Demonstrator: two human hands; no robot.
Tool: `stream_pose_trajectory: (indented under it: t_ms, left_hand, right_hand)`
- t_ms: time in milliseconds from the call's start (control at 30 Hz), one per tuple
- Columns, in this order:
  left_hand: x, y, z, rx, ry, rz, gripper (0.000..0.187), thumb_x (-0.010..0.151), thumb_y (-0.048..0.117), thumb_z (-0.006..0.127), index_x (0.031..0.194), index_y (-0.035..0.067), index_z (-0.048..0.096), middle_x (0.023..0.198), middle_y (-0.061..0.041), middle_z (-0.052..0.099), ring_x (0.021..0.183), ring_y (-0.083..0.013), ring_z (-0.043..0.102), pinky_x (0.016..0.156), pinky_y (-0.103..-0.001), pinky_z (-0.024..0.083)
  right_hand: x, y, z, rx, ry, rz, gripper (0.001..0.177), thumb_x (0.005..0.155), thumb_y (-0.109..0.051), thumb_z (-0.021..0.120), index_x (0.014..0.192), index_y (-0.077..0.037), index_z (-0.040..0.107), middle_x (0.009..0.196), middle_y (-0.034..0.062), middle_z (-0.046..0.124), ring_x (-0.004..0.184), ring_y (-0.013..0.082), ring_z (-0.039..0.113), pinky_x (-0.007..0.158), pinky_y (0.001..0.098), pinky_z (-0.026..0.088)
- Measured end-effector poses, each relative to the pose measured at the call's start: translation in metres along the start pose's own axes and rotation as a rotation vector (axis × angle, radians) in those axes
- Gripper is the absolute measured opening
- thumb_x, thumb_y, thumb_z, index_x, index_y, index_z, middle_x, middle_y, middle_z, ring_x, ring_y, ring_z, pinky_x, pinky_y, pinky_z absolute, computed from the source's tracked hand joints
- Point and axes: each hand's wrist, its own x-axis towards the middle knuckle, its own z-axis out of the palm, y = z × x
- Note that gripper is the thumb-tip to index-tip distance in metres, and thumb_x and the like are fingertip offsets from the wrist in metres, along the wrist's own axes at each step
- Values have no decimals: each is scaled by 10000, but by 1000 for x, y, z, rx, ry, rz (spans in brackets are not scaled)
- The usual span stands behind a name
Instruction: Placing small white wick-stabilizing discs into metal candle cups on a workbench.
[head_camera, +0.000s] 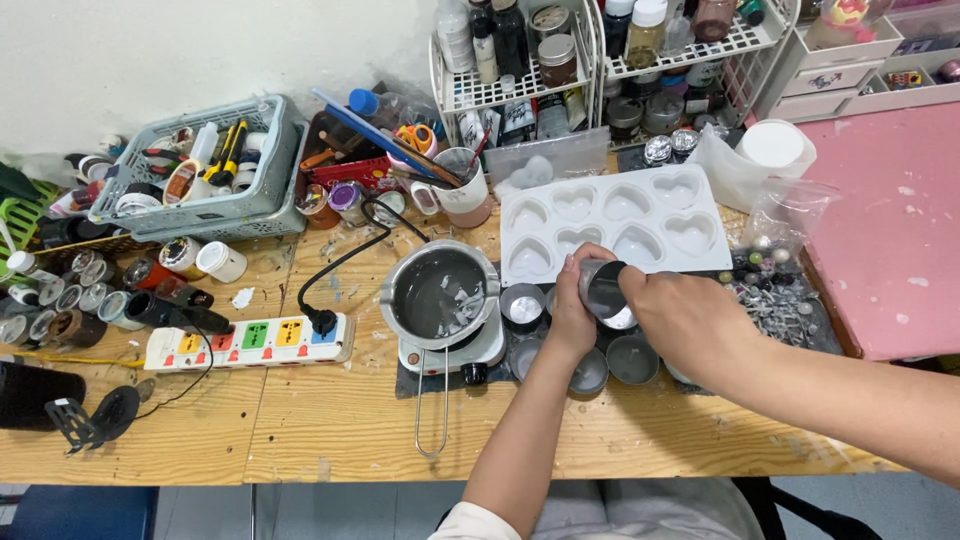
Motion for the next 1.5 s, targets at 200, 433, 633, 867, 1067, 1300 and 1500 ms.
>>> stream_pose_trajectory:
  t_ms: [200, 433, 633, 867, 1067, 1300, 1500]
  left_hand:
    - [-1, 7, -2, 120, -13, 93, 555, 1117, 494, 278, 1092, 40, 597, 953, -52, 605, 884, -143, 568, 836, -282, 458]
    - [-3, 17, 8, 218, -76, 5, 592, 1122, 473, 246, 1026, 21, 616, 922, -76, 625, 884, -173, 579, 856, -288, 472]
    - [-7, 33, 17, 482, -39, 209, 541, 1103, 411, 239, 1053, 18, 609, 919, -69, 623, 850, -168, 579, 814, -286, 475]
    - [0, 13, 1, 178, -136, -198, 526, 1122, 414, 281, 1006, 47, 640, 881, -42, 632, 815, -135, 567, 784, -278, 475]
    - [3, 13, 7, 138, 128, -558, 401, 1079, 420, 351, 1039, 136, 632, 867, 0, 628, 775, -122, 571, 709, -290, 473]
    - [-1, 25, 4, 397, -24, -57, 565, 1138, 385, 268, 991, 14, 669, 820, -42, 648, 763, -134, 573, 741, -278, 483]
    - [-4, 42, 12, 412, -25, -9, 470, 1090, 327, 281, 1055, 11, 628, 808, -60, 647, 726, -150, 596, 691, -294, 489]
  right_hand:
    - [7, -7, -12, 197, -112, 66, 156, 856, -24, 568, 1011, -11, 552, 720, 212, 718, 724, 394, 736, 632, 477, 588]
    - [6, -5, -14, 226, -103, 30, 161, 845, -25, 572, 1004, -17, 597, 745, 226, 715, 723, 410, 726, 646, 498, 573]
    - [4, -7, -11, 390, -131, 109, 118, 869, -51, 568, 964, -3, 620, 793, 247, 705, 797, 441, 704, 703, 522, 556]
    - [-2, -9, -13, 403, -169, 138, 204, 959, -200, 565, 933, -8, 629, 789, 239, 705, 808, 429, 700, 719, 521, 544]
    - [-4, -5, 9, 337, -180, 142, 169, 939, -168, 561, 980, -14, 615, 794, 220, 716, 798, 405, 716, 715, 513, 554]
    - [7, -8, -9, 412, -173, 134, 272, 980, -275, 571, 937, -14, 634, 791, 237, 707, 813, 422, 702, 721, 521, 541]
    - [21, 18, 30, 743, -183, 137, 329, 964, -317, 612, 857, -11, 671, 656, 167, 680, 615, 328, 680, 614, 433, 516]
